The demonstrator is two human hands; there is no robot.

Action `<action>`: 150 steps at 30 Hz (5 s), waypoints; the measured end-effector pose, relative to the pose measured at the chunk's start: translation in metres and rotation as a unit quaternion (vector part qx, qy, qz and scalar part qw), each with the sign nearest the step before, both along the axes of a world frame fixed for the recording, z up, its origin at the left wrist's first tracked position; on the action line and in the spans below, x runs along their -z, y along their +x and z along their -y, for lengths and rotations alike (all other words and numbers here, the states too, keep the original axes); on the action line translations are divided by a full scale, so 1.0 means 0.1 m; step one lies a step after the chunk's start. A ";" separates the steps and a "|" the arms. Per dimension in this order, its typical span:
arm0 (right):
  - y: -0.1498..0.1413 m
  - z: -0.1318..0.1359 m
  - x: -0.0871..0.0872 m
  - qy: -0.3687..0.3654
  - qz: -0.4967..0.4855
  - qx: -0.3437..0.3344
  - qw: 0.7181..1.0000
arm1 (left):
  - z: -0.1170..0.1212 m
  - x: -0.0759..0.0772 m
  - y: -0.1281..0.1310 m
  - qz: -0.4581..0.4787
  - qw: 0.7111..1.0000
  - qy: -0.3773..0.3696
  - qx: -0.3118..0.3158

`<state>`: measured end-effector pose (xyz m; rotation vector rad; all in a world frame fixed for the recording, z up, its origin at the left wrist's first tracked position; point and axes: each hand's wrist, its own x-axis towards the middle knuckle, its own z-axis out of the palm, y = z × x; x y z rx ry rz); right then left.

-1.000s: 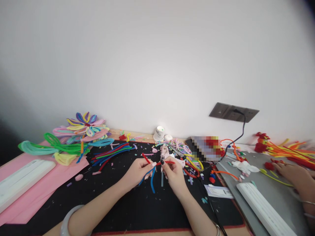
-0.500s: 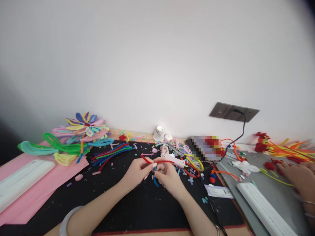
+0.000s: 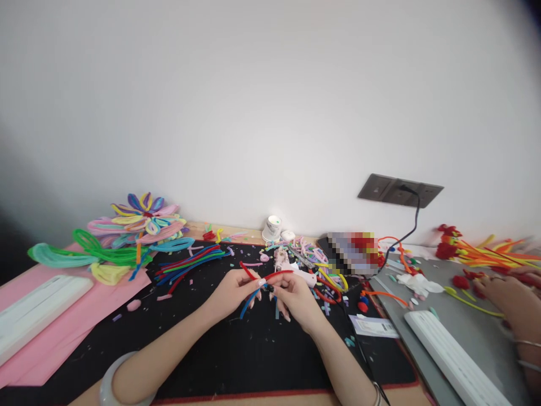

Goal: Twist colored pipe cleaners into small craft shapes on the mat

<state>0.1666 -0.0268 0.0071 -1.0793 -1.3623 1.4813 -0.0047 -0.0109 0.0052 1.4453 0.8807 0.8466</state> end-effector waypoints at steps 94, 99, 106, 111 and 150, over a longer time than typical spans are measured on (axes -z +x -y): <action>0.08 -0.04 -0.02 0.151 0.137 0.022 0.979 | -0.05 0.03 -0.02 -0.041 0.998 -0.026 0.027; 0.09 -0.05 -0.02 0.166 0.169 0.020 0.971 | -0.02 -0.01 -0.02 -0.044 0.999 0.002 0.031; 0.10 -0.03 -0.04 0.263 0.301 0.065 0.914 | 0.01 -0.05 -0.02 -0.076 0.997 0.026 0.017; 0.12 -0.03 -0.07 0.293 0.304 0.067 0.904 | 0.00 -0.03 -0.01 -0.073 0.997 -0.009 0.031; 0.11 -0.02 -0.10 0.163 0.187 0.028 0.968 | 0.01 -0.03 0.02 0.027 0.994 -0.097 -0.049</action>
